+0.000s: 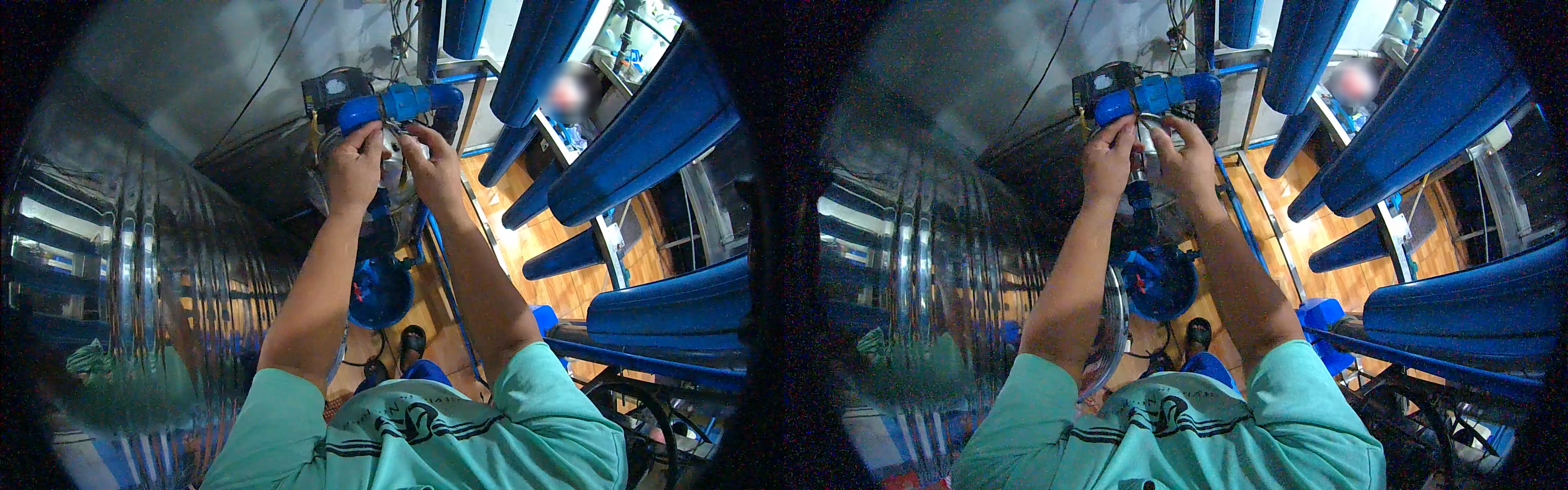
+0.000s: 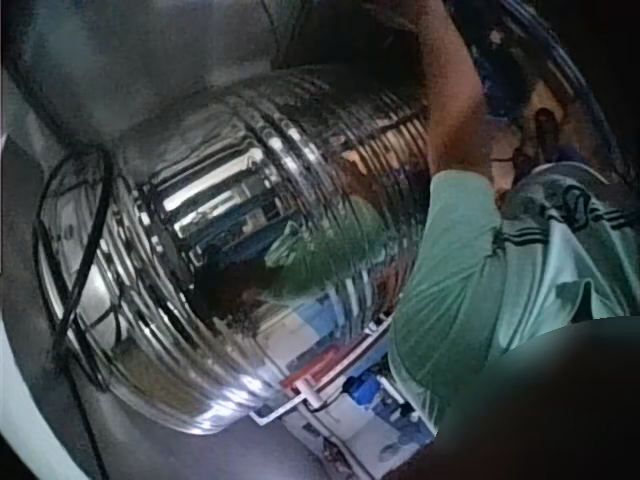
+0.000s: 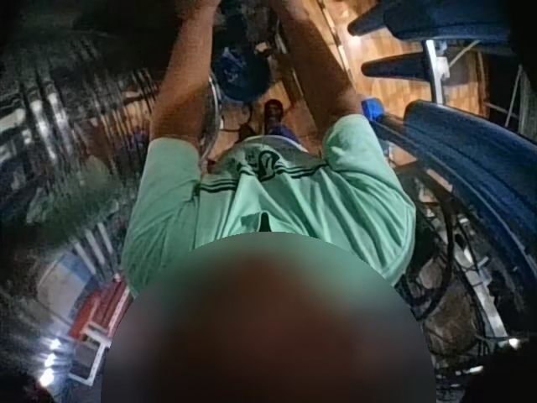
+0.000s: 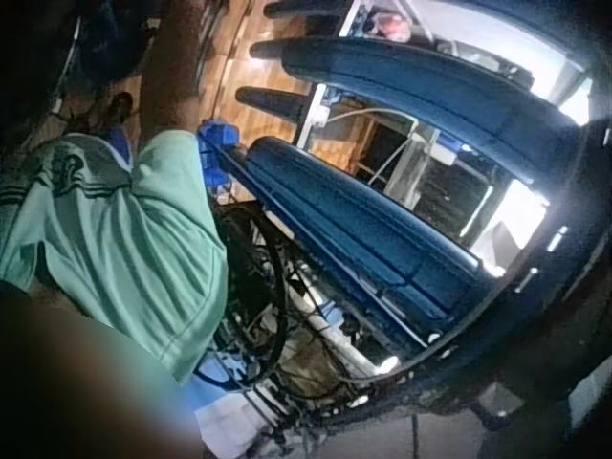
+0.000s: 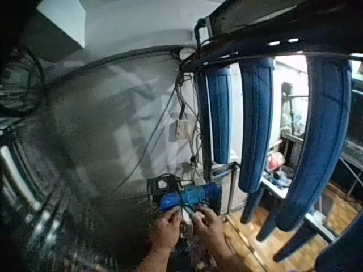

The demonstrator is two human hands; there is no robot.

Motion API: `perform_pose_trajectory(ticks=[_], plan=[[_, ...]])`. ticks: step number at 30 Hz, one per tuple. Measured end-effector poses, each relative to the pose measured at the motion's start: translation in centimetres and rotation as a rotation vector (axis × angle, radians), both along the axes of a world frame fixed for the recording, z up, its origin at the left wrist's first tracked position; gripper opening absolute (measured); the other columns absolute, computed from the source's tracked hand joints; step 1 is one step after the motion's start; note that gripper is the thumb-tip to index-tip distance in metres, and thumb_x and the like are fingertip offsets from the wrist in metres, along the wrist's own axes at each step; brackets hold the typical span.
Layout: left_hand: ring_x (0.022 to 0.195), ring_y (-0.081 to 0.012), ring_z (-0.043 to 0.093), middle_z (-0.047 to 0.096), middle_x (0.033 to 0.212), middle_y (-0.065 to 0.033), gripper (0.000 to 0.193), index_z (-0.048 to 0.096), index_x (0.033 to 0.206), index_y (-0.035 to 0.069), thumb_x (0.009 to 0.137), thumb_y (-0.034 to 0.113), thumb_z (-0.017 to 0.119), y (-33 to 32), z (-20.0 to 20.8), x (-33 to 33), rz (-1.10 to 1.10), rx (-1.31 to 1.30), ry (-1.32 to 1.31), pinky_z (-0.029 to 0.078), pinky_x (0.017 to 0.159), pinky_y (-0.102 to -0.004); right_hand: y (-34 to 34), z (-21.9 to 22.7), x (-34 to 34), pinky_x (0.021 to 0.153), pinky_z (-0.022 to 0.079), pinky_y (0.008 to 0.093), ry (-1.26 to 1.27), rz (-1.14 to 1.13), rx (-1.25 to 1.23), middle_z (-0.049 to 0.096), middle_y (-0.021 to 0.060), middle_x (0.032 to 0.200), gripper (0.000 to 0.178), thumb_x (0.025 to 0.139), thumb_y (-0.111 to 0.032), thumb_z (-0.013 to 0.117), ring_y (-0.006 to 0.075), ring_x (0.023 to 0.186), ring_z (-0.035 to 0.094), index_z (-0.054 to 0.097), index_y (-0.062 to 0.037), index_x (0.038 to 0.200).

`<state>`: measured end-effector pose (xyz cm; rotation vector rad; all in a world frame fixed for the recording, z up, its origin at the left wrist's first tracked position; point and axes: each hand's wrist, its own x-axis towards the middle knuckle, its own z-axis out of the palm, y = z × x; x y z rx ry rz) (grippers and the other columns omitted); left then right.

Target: The person is working on a mechanical pump, manipulating wires and adjusting components. They appear to be troubleshooting or repairing the pump, focusing on the electrical connections and the pump body.

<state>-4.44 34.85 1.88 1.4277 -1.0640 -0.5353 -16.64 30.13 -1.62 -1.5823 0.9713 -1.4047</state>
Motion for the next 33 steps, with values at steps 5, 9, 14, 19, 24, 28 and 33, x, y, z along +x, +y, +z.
perform_pose_trajectory(ticks=[5, 9, 14, 19, 24, 28, 33], plan=[[0.066, -0.011, 0.063, 0.07, 0.079, -0.0054, 0.022, 0.071, 0.106, 0.005, 0.092, 0.021, 0.064, -0.7, -0.4, 0.2, 0.03, -0.04, 0.031, 0.049, 0.059, -0.0282, -0.5, 2.2, 1.2, 0.078, 0.049, 0.0261, -0.083, 0.245, 0.203, 0.068, 0.0078, 0.098, 0.028, 0.092, -0.019, 0.065, 0.0133, 0.086, 0.062, 0.066, 0.0036, 0.107], [0.071, -0.0152, 0.066, 0.071, 0.083, -0.0077, 0.021, 0.071, 0.104, 0.006, 0.09, 0.02, 0.065, -0.5, -0.6, 0.3, 0.024, -0.116, -0.167, 0.051, 0.064, -0.0303, -2.2, 0.7, 1.4, 0.085, 0.049, 0.0315, -0.535, 0.432, 0.499, 0.068, 0.0077, 0.1, 0.023, 0.091, -0.017, 0.063, 0.017, 0.092, 0.064, 0.065, 0.0003, 0.107], [0.084, -0.0177, 0.066, 0.071, 0.094, -0.0078, 0.021, 0.069, 0.106, 0.006, 0.088, 0.017, 0.065, 0.2, -0.5, 0.0, 0.031, -0.03, -0.303, 0.051, 0.078, -0.0312, -1.7, 1.0, 1.5, 0.073, 0.046, 0.0274, -0.653, 0.479, 0.627, 0.069, 0.0061, 0.09, 0.018, 0.089, -0.02, 0.065, 0.0121, 0.081, 0.062, 0.069, -0.0022, 0.094], [0.085, -0.0171, 0.065, 0.07, 0.096, -0.0074, 0.021, 0.067, 0.106, 0.006, 0.089, 0.016, 0.064, -0.2, -1.2, 1.2, 0.036, -0.088, -0.334, 0.051, 0.079, -0.0322, -1.9, 0.1, 2.0, 0.076, 0.049, 0.0274, -0.31, 0.338, 0.406, 0.067, 0.0045, 0.089, 0.022, 0.086, -0.017, 0.072, 0.014, 0.081, 0.063, 0.066, -0.0002, 0.099], [0.083, -0.0168, 0.065, 0.07, 0.092, -0.0066, 0.02, 0.068, 0.107, 0.006, 0.09, 0.014, 0.063, -0.4, -1.7, 1.5, 0.047, -0.102, -0.239, 0.051, 0.078, -0.0315, -1.1, 0.7, 2.7, 0.067, 0.048, 0.0235, -0.371, 0.245, 0.328, 0.069, 0.0043, 0.083, 0.022, 0.084, -0.018, 0.071, 0.0091, 0.074, 0.06, 0.07, 0.0026, 0.092], [0.082, -0.0209, 0.068, 0.071, 0.091, -0.0122, 0.02, 0.071, 0.105, 0.007, 0.087, 0.014, 0.065, -0.6, -1.6, 1.6, 0.095, -0.146, -0.302, 0.052, 0.076, -0.0326, -0.2, 1.7, 3.2, 0.064, 0.046, 0.024, -0.336, 0.116, 0.289, 0.068, 0.0037, 0.079, 0.024, 0.085, -0.02, 0.07, 0.0088, 0.072, 0.059, 0.071, 0.0033, 0.089], [0.081, -0.022, 0.069, 0.071, 0.09, -0.0152, 0.021, 0.072, 0.104, 0.008, 0.085, 0.014, 0.066, 0.0, -0.4, 0.1, 0.086, -0.124, -0.339, 0.052, 0.075, -0.0331, -0.6, 0.7, 4.0, 0.064, 0.044, 0.0229, -0.652, 0.19, 0.478, 0.064, -0.0001, 0.081, 0.02, 0.085, -0.019, 0.073, 0.0093, 0.07, 0.057, 0.068, -0.0003, 0.093]])
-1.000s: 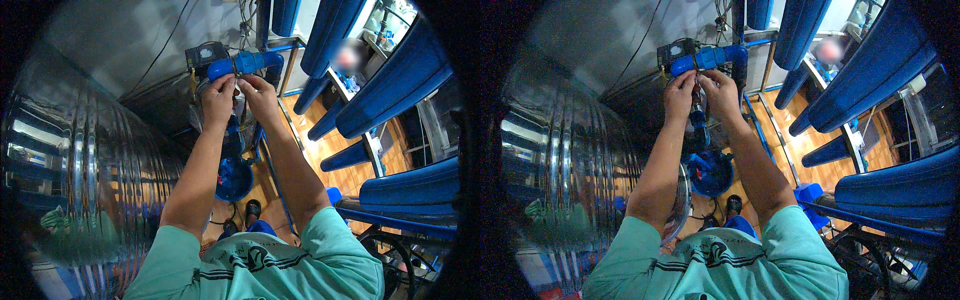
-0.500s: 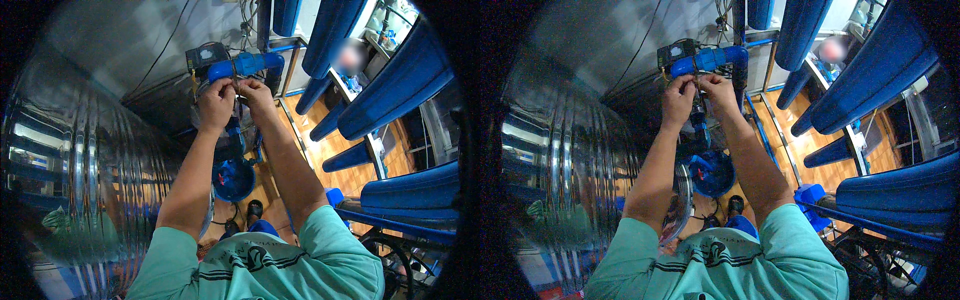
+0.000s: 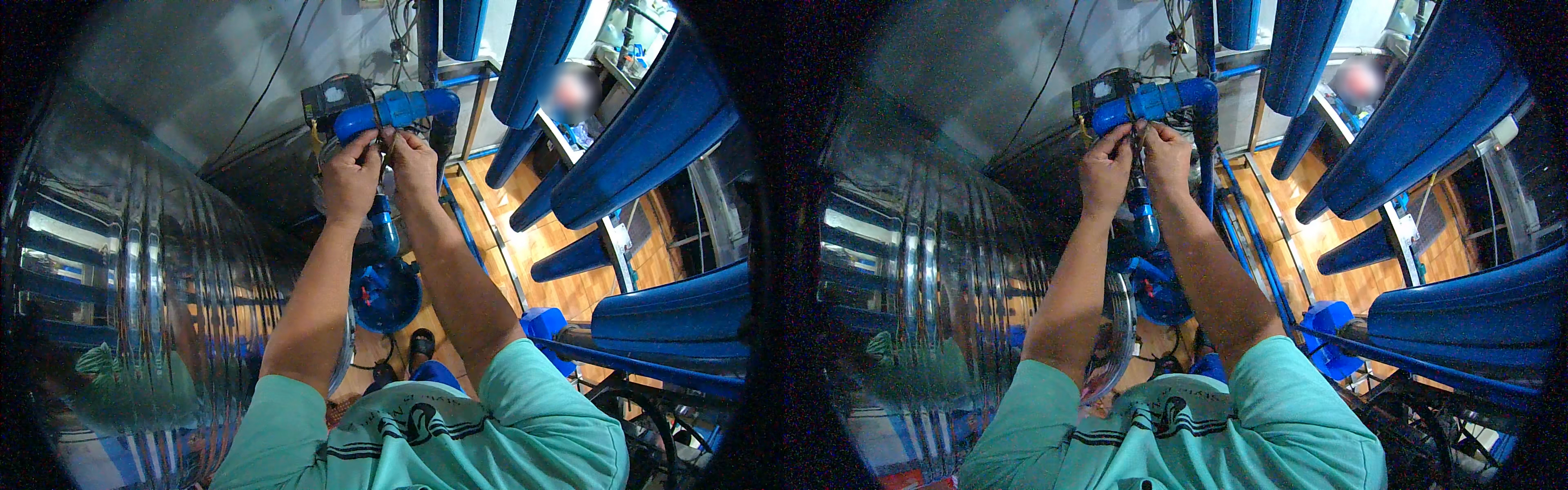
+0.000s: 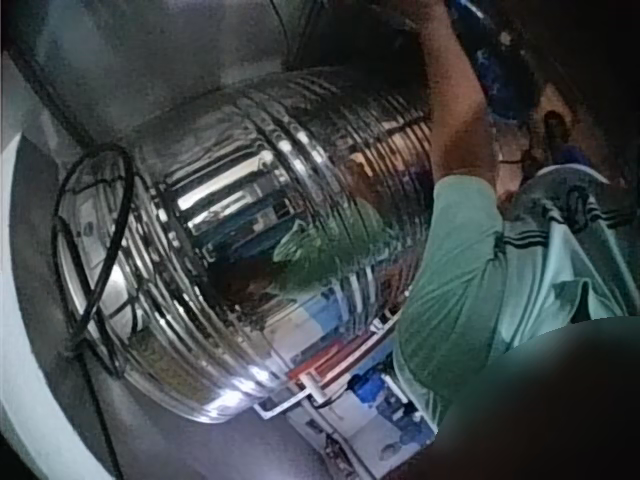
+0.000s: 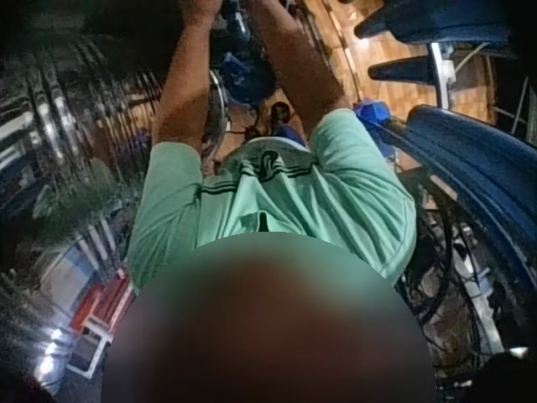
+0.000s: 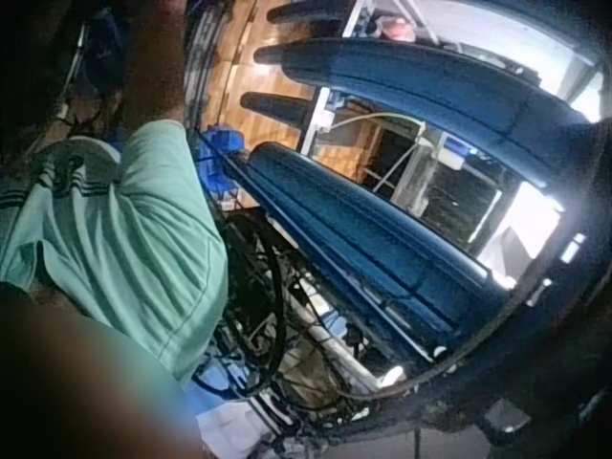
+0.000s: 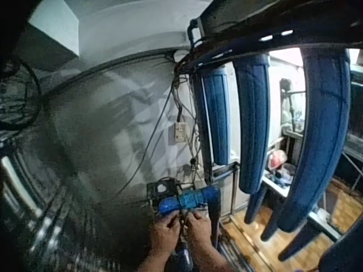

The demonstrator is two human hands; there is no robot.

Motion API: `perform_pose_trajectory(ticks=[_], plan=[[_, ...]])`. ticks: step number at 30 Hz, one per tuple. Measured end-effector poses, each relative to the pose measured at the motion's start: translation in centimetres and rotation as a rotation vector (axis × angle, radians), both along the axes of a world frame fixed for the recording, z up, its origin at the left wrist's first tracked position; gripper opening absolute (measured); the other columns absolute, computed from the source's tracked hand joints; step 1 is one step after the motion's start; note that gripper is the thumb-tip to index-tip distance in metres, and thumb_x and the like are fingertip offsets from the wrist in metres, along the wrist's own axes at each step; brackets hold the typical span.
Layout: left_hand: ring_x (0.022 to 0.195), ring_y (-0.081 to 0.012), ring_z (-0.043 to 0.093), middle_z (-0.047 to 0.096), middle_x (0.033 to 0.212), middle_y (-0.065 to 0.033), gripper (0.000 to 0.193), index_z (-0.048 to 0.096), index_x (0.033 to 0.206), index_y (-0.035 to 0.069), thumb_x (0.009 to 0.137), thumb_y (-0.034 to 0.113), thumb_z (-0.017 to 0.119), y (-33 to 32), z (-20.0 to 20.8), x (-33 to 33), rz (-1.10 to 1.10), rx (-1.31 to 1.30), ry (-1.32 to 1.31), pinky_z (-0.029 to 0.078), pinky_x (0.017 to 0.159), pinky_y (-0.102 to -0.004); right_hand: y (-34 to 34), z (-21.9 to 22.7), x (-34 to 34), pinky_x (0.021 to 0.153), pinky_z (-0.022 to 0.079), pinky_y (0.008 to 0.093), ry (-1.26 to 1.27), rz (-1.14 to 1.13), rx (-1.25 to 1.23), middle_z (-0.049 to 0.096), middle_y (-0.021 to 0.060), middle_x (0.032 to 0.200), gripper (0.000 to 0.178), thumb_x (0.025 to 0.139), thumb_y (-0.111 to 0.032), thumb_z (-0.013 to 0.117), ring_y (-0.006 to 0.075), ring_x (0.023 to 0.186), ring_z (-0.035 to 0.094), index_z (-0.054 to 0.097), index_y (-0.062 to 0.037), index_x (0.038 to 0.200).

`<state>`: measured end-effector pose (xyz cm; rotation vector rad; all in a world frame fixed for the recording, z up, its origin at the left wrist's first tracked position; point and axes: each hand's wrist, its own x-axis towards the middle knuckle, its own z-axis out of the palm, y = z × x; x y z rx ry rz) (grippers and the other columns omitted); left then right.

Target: The person is working on a mechanical pump, manipulating wires and adjusting components. They appear to be troubleshooting or repairing the pump, focusing on the electrical connections and the pump body.

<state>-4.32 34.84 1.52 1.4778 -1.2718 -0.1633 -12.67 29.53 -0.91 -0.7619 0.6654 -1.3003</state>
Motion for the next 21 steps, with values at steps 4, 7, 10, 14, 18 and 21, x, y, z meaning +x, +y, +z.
perform_pose_trajectory(ticks=[4, 7, 10, 14, 18, 21], plan=[[0.078, -0.0213, 0.068, 0.071, 0.091, -0.0143, 0.021, 0.07, 0.105, 0.007, 0.085, 0.013, 0.065, -0.2, -0.5, 0.2, -0.044, -0.022, 0.02, 0.052, 0.074, -0.033, 0.2, -0.3, 0.6, 0.067, 0.046, 0.0231, -0.221, 0.048, 0.099, 0.065, 0.0013, 0.084, 0.016, 0.087, -0.014, 0.07, 0.0092, 0.074, 0.058, 0.067, -0.0009, 0.094], [0.077, -0.0218, 0.068, 0.071, 0.09, -0.0137, 0.021, 0.07, 0.104, 0.008, 0.084, 0.012, 0.065, -0.5, -0.9, 1.0, -0.088, -0.063, 0.011, 0.052, 0.073, -0.0332, 1.1, -0.8, 0.9, 0.072, 0.047, 0.0234, -0.184, 0.005, -0.038, 0.066, 0.004, 0.089, 0.015, 0.088, -0.011, 0.067, 0.0098, 0.079, 0.06, 0.067, -0.0005, 0.1], [0.077, -0.0238, 0.068, 0.07, 0.087, -0.013, 0.021, 0.07, 0.103, 0.009, 0.083, 0.011, 0.066, -0.4, -0.8, 1.5, -0.103, -0.034, -0.041, 0.053, 0.072, -0.034, 1.3, -1.4, 0.8, 0.077, 0.048, 0.024, 0.063, -0.128, -0.287, 0.068, 0.0058, 0.094, 0.018, 0.089, -0.008, 0.064, 0.0111, 0.084, 0.061, 0.066, 0.0001, 0.105], [0.085, -0.0196, 0.068, 0.07, 0.098, -0.0089, 0.027, 0.068, 0.111, 0.012, 0.085, 0.012, 0.065, -0.1, 0.3, 2.1, -0.124, 0.128, -0.159, 0.053, 0.078, -0.0313, 0.9, -1.8, -0.5, 0.077, 0.05, 0.0263, 0.452, -0.251, -0.547, 0.069, 0.0079, 0.096, 0.021, 0.088, -0.008, 0.064, 0.0133, 0.086, 0.063, 0.066, -0.0011, 0.108], [0.086, -0.0241, 0.069, 0.071, 0.097, -0.0117, 0.026, 0.069, 0.11, 0.014, 0.084, 0.017, 0.066, -0.2, -0.7, 3.3, -0.139, 0.128, -0.446, 0.054, 0.076, -0.0337, 0.0, -3.5, -1.9, 0.078, 0.051, 0.035, 0.881, -0.166, -0.724, 0.067, 0.0147, 0.096, 0.019, 0.085, -0.01, 0.065, 0.0293, 0.088, 0.067, 0.067, -0.0037, 0.103], [0.084, -0.0261, 0.07, 0.071, 0.093, -0.0128, 0.025, 0.07, 0.109, 0.014, 0.085, 0.019, 0.066, 0.6, -1.2, 3.2, -0.127, 0.204, -0.505, 0.054, 0.074, -0.0353, 1.8, -5.4, -2.4, 0.077, 0.051, 0.0359, 0.711, -0.127, -0.624, 0.067, 0.0152, 0.095, 0.019, 0.086, -0.012, 0.065, 0.0318, 0.088, 0.067, 0.067, -0.0042, 0.103]])
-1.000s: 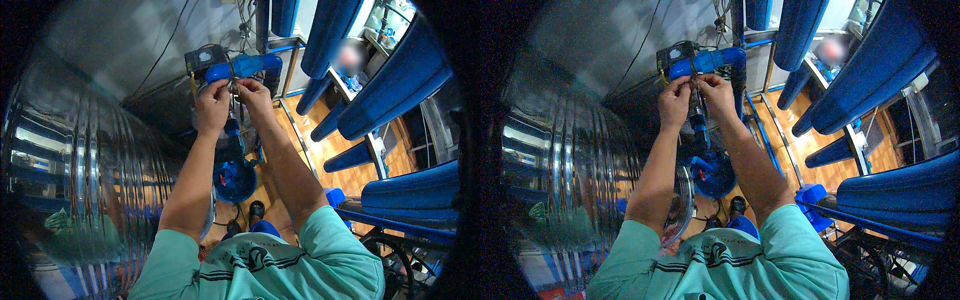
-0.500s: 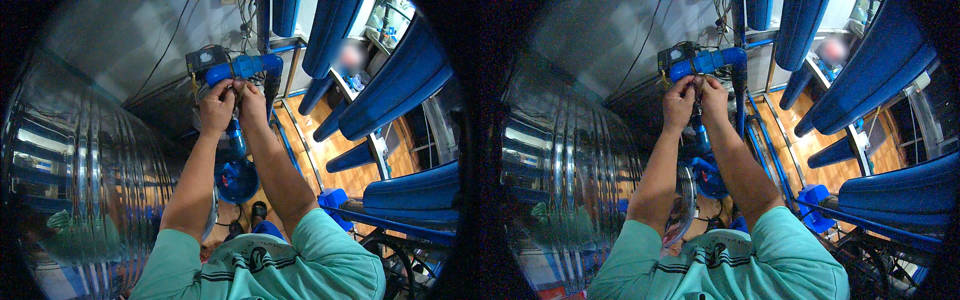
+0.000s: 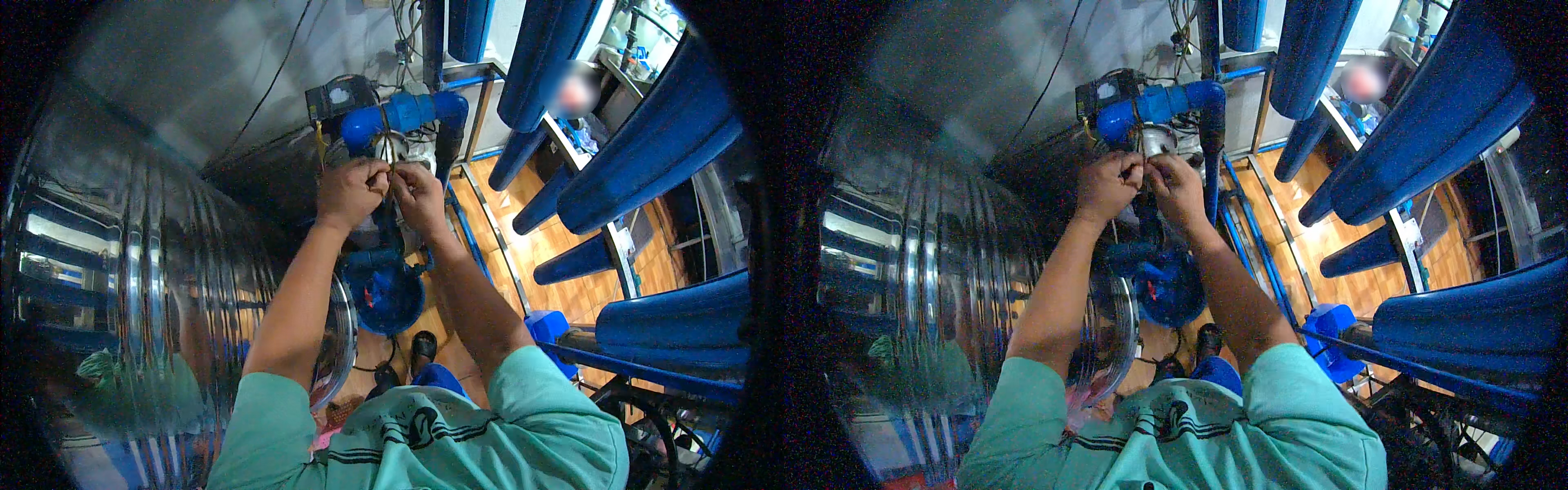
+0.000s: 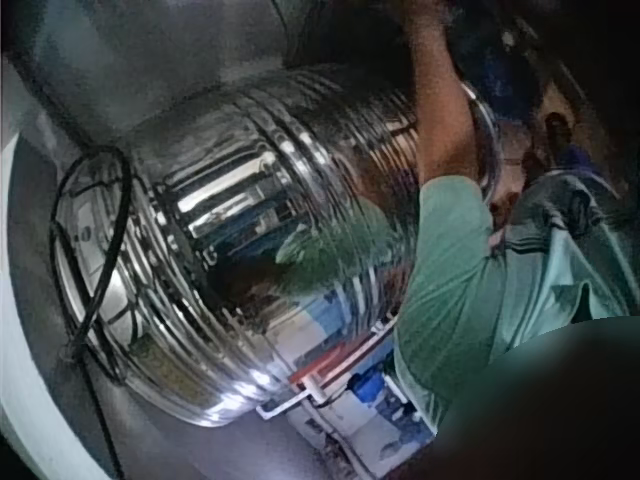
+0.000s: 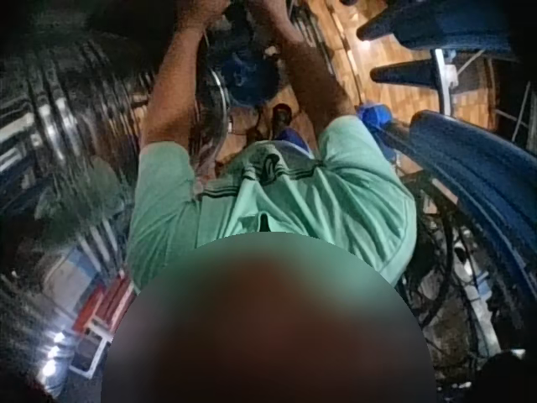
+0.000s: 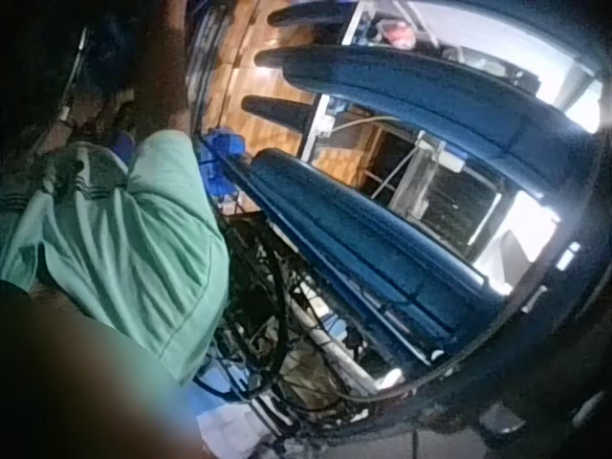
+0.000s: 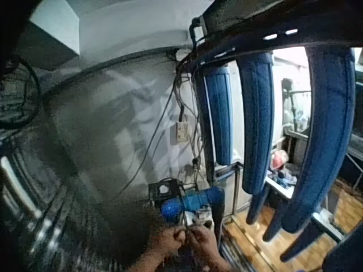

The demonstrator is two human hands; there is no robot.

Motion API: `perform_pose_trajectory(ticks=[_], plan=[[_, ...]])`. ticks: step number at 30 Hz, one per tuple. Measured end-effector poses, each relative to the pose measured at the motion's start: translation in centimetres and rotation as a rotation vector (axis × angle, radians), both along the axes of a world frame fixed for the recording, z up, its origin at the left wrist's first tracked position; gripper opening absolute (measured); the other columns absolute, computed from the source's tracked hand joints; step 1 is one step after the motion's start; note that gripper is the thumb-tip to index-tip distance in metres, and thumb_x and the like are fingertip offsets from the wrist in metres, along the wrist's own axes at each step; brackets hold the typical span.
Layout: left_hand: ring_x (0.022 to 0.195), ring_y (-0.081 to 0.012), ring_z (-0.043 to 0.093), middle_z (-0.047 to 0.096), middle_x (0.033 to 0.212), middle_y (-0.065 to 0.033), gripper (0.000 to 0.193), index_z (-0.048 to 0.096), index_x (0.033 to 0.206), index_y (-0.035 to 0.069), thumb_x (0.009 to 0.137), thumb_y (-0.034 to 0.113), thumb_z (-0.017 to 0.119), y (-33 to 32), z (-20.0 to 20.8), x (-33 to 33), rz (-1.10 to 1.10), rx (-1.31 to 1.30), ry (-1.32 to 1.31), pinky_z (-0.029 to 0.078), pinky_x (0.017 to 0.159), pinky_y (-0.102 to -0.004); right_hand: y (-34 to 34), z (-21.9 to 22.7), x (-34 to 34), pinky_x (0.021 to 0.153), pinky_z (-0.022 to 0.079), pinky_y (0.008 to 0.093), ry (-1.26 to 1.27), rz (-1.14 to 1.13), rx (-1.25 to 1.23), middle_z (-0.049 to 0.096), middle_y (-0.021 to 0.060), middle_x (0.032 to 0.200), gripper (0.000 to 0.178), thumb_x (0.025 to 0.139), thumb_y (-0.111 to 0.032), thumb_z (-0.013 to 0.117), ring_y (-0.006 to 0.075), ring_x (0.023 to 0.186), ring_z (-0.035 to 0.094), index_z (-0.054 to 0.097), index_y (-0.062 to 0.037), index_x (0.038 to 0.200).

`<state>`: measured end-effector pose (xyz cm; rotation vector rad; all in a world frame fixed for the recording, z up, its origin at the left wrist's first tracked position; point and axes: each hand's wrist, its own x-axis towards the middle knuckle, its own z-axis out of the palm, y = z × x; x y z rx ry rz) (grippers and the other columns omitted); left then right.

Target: The person is working on a mechanical pump, manipulating wires and adjusting components. They appear to be troubleshooting or repairing the pump, focusing on the electrical connections and the pump body.

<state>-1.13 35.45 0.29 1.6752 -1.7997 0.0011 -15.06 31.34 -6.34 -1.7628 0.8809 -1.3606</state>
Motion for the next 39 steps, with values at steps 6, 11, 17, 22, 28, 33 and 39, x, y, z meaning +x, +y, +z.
perform_pose_trajectory(ticks=[6, 11, 17, 22, 28, 33, 39], plan=[[0.079, -0.0248, 0.071, 0.072, 0.089, -0.0136, 0.018, 0.072, 0.103, 0.009, 0.086, 0.015, 0.068, -0.9, 0.6, -1.6, 0.147, -0.335, 0.282, 0.054, 0.072, -0.0341, -1.4, 3.2, 1.0, 0.075, 0.049, 0.0276, -0.351, 0.032, 0.304, 0.07, 0.0077, 0.094, 0.021, 0.091, -0.016, 0.064, 0.013, 0.082, 0.062, 0.068, 0.0022, 0.099], [0.081, -0.0219, 0.07, 0.072, 0.094, -0.0118, 0.017, 0.071, 0.102, 0.007, 0.087, 0.015, 0.068, -1.5, 0.4, -2.5, 0.169, -0.265, 0.359, 0.053, 0.073, -0.0326, -2.2, 4.1, 2.6, 0.072, 0.046, 0.0243, -0.721, 0.238, 0.57, 0.068, 0.0039, 0.091, 0.022, 0.09, -0.017, 0.065, 0.011, 0.08, 0.06, 0.067, 0.0043, 0.097], [0.081, -0.0199, 0.07, 0.072, 0.092, -0.0114, 0.016, 0.071, 0.102, 0.007, 0.087, 0.012, 0.068, -1.5, 0.7, -1.3, 0.051, -0.207, 0.337, 0.053, 0.074, -0.0313, -1.2, 4.2, 3.3, 0.07, 0.047, 0.0255, -0.733, 0.141, 0.471, 0.066, 0.0016, 0.087, 0.015, 0.088, -0.011, 0.067, 0.0104, 0.078, 0.06, 0.067, 0.0003, 0.098], [0.081, -0.0203, 0.071, 0.072, 0.09, -0.0113, 0.017, 0.071, 0.102, 0.009, 0.085, 0.011, 0.069, -1.6, 0.5, -0.9, 0.039, -0.224, 0.264, 0.054, 0.072, -0.0318, -2.0, 3.2, 2.5, 0.072, 0.051, 0.0322, -0.216, -0.227, -0.202, 0.066, 0.011, 0.094, 0.021, 0.078, -0.003, 0.07, 0.0251, 0.082, 0.065, 0.068, -0.0061, 0.099], [0.078, -0.0276, 0.07, 0.071, 0.089, -0.0117, 0.021, 0.07, 0.101, 0.011, 0.08, 0.01, 0.071, -1.6, 1.2, -0.8, 0.011, -0.274, 0.137, 0.055, 0.069, -0.0352, -1.4, 5.1, 0.6, 0.075, 0.051, 0.0338, 0.019, -0.213, -0.318, 0.066, 0.0138, 0.095, 0.028, 0.078, 0.007, 0.063, 0.0296, 0.086, 0.066, 0.068, -0.0048, 0.103], [0.07, -0.0305, 0.067, 0.068, 0.079, -0.0115, 0.018, 0.069, 0.096, 0.014, 0.078, 0.013, 0.071, -1.7, 2.2, 0.0, -0.055, -0.302, 0.003, 0.052, 0.062, -0.0384, -1.7, 5.7, -0.2, 0.075, 0.052, 0.0373, 0.147, -0.179, -0.357, 0.066, 0.0146, 0.096, 0.027, 0.079, 0.005, 0.063, 0.0324, 0.088, 0.066, 0.067, -0.0057, 0.104], [0.069, -0.0294, 0.067, 0.068, 0.078, -0.0101, 0.019, 0.069, 0.097, 0.016, 0.078, 0.015, 0.071, -1.9, 2.5, 0.3, -0.076, -0.34, -0.098, 0.052, 0.061, -0.0386, -2.1, 5.0, 0.0, 0.072, 0.052, 0.0411, 0.114, -0.111, -0.347, 0.066, 0.0133, 0.095, 0.023, 0.079, -0.002, 0.063, 0.0348, 0.084, 0.065, 0.066, -0.0074, 0.102]])
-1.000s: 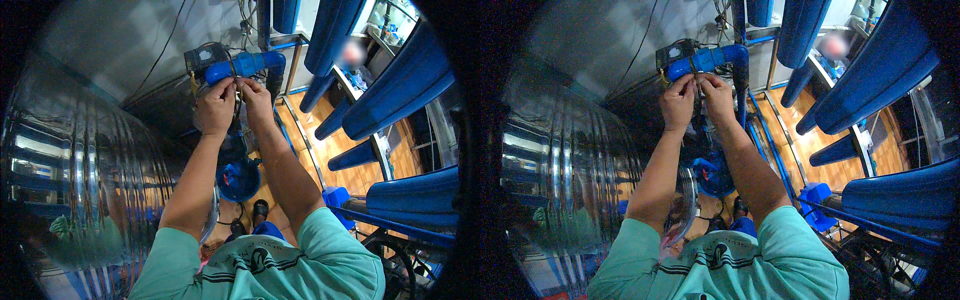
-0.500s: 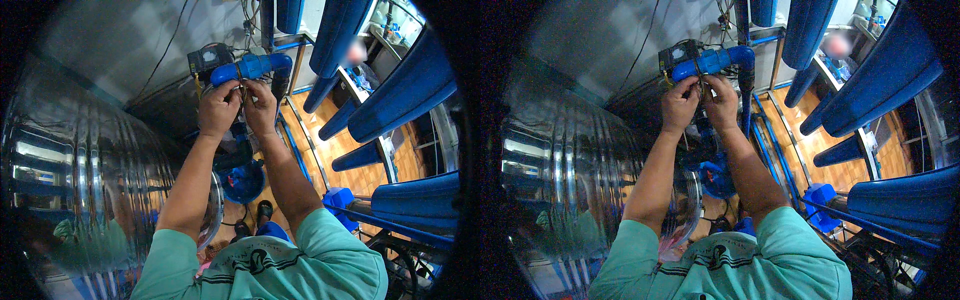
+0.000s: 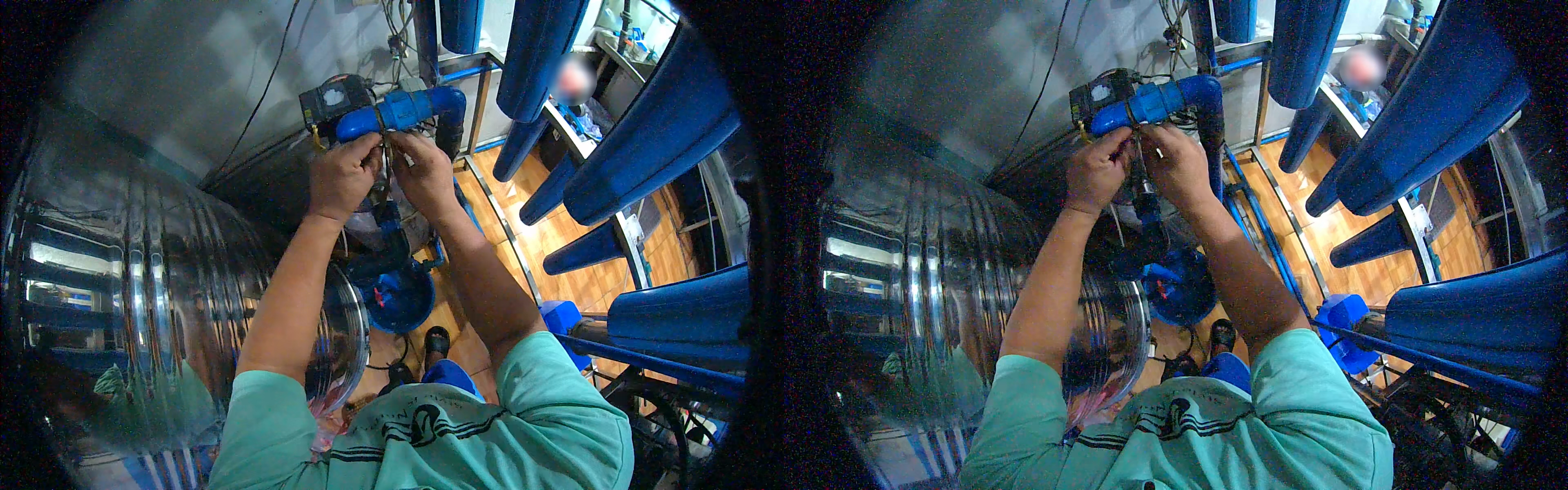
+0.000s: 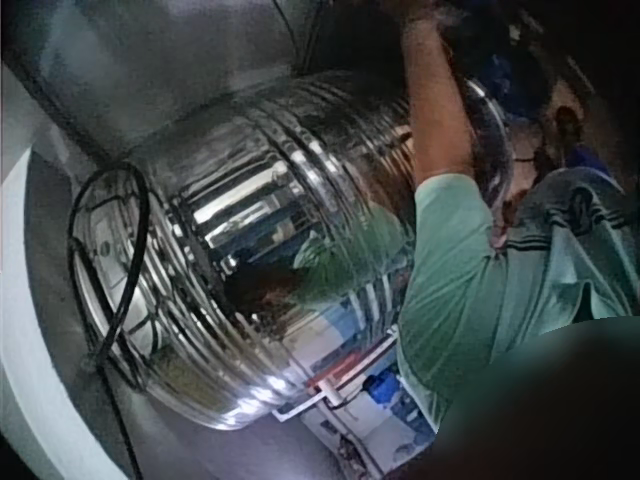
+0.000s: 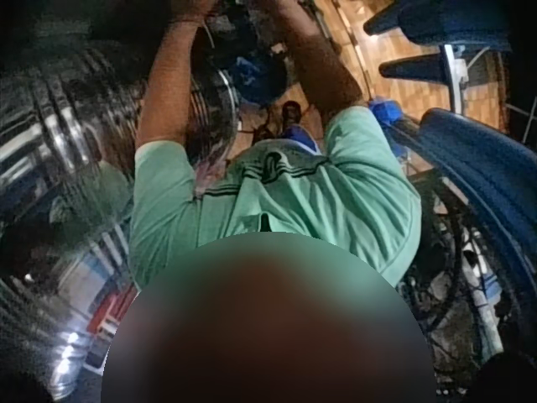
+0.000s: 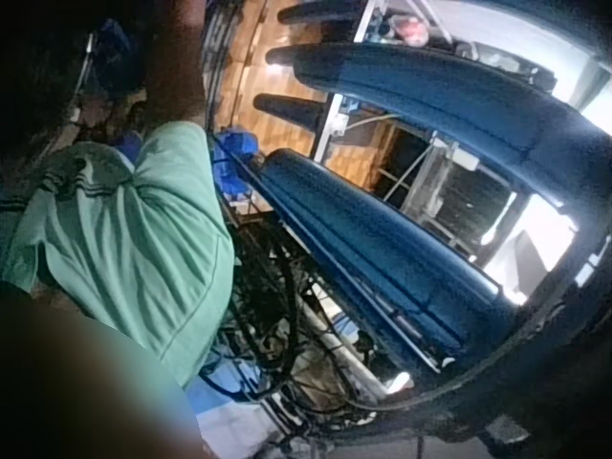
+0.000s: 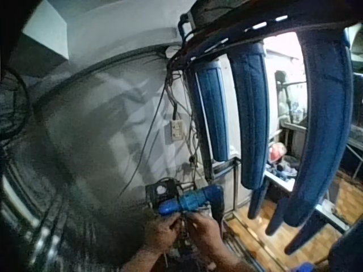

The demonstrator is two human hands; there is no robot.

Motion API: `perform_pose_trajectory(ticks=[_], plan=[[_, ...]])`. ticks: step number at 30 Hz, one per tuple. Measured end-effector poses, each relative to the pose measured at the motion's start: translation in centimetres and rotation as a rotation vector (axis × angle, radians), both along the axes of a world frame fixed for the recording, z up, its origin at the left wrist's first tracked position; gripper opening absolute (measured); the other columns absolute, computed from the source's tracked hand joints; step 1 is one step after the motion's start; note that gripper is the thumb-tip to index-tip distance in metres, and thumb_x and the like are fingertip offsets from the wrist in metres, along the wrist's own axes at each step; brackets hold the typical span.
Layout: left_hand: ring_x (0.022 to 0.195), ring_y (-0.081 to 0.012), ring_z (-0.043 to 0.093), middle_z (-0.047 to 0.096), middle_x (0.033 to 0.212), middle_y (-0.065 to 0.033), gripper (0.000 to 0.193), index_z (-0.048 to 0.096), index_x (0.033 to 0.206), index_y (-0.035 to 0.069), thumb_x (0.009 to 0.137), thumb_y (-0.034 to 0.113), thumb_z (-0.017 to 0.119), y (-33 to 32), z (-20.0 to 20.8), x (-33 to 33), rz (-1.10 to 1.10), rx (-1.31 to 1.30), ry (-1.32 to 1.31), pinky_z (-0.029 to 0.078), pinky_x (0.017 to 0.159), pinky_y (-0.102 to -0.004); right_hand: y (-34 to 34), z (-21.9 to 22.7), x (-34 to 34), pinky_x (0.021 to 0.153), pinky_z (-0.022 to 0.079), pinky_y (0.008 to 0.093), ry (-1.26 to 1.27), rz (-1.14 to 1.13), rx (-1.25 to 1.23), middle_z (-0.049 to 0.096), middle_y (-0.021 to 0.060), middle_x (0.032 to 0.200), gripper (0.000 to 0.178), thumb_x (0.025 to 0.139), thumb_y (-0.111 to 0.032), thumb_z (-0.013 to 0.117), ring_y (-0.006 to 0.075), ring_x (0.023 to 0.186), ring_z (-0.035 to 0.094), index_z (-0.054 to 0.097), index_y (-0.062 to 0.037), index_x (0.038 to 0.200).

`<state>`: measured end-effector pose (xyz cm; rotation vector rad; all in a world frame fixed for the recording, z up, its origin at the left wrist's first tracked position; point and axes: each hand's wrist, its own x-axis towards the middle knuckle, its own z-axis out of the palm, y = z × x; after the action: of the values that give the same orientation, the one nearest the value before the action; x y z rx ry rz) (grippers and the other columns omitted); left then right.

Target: The person is working on a mechanical pump, manipulating wires and adjusting components. They appear to be troubleshooting or repairing the pump, focusing on the electrical connections and the pump body.

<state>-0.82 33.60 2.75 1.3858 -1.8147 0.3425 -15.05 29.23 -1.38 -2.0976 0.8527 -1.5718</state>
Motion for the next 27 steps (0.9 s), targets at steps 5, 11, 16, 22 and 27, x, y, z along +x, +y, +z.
perform_pose_trajectory(ticks=[5, 11, 16, 22, 27], plan=[[0.076, -0.0304, 0.069, 0.071, 0.087, -0.0114, 0.018, 0.071, 0.1, 0.014, 0.082, 0.016, 0.071, 0.6, -0.1, 1.1, 0.103, 0.103, -0.107, 0.054, 0.066, -0.0386, 0.3, 0.3, -0.3, 0.072, 0.052, 0.0426, 0.206, -0.016, 0.053, 0.066, 0.0144, 0.092, 0.019, 0.08, -0.006, 0.062, 0.0373, 0.086, 0.064, 0.066, -0.0077, 0.099], [0.07, -0.0301, 0.067, 0.069, 0.08, -0.0117, 0.014, 0.071, 0.096, 0.014, 0.082, 0.018, 0.071, 0.3, -1.6, -1.4, 0.076, -0.06, 0.215, 0.052, 0.06, -0.038, 0.8, -0.8, 1.5, 0.083, 0.048, 0.0252, -0.48, 0.225, 0.597, 0.069, 0.0069, 0.101, 0.023, 0.093, -0.009, 0.061, 0.0115, 0.092, 0.061, 0.066, 0.004, 0.11], [0.071, -0.0299, 0.068, 0.069, 0.08, -0.012, 0.013, 0.071, 0.094, 0.013, 0.082, 0.017, 0.07, 0.0, -1.5, -1.7, 0.114, -0.055, 0.211, 0.052, 0.061, -0.0384, 0.2, -1.6, 1.8, 0.083, 0.047, 0.0247, -0.573, 0.336, 0.619, 0.068, 0.0063, 0.102, 0.023, 0.093, -0.011, 0.06, 0.0116, 0.092, 0.061, 0.066, 0.0037, 0.111], [0.068, -0.0296, 0.067, 0.069, 0.078, -0.0104, 0.01, 0.069, 0.087, 0.013, 0.08, 0.019, 0.07, -0.2, 0.2, -2.3, 0.175, -0.073, -0.006, 0.053, 0.059, -0.0387, -1.3, -2.2, 0.9, 0.085, 0.049, 0.0271, -0.526, 0.434, 0.647, 0.068, 0.0076, 0.103, 0.027, 0.094, -0.013, 0.057, 0.0135, 0.093, 0.062, 0.065, 0.0055, 0.113], [0.065, -0.0288, 0.067, 0.068, 0.075, -0.0098, 0.007, 0.067, 0.084, 0.013, 0.08, 0.018, 0.069, -0.6, -0.5, -2.8, 0.262, -0.126, -0.06, 0.052, 0.057, -0.0392, -0.9, -1.7, -0.1, 0.089, 0.048, 0.028, -0.566, 0.648, 0.756, 0.066, 0.0079, 0.112, 0.032, 0.094, -0.013, 0.056, 0.0145, 0.096, 0.062, 0.061, 0.0037, 0.121]])
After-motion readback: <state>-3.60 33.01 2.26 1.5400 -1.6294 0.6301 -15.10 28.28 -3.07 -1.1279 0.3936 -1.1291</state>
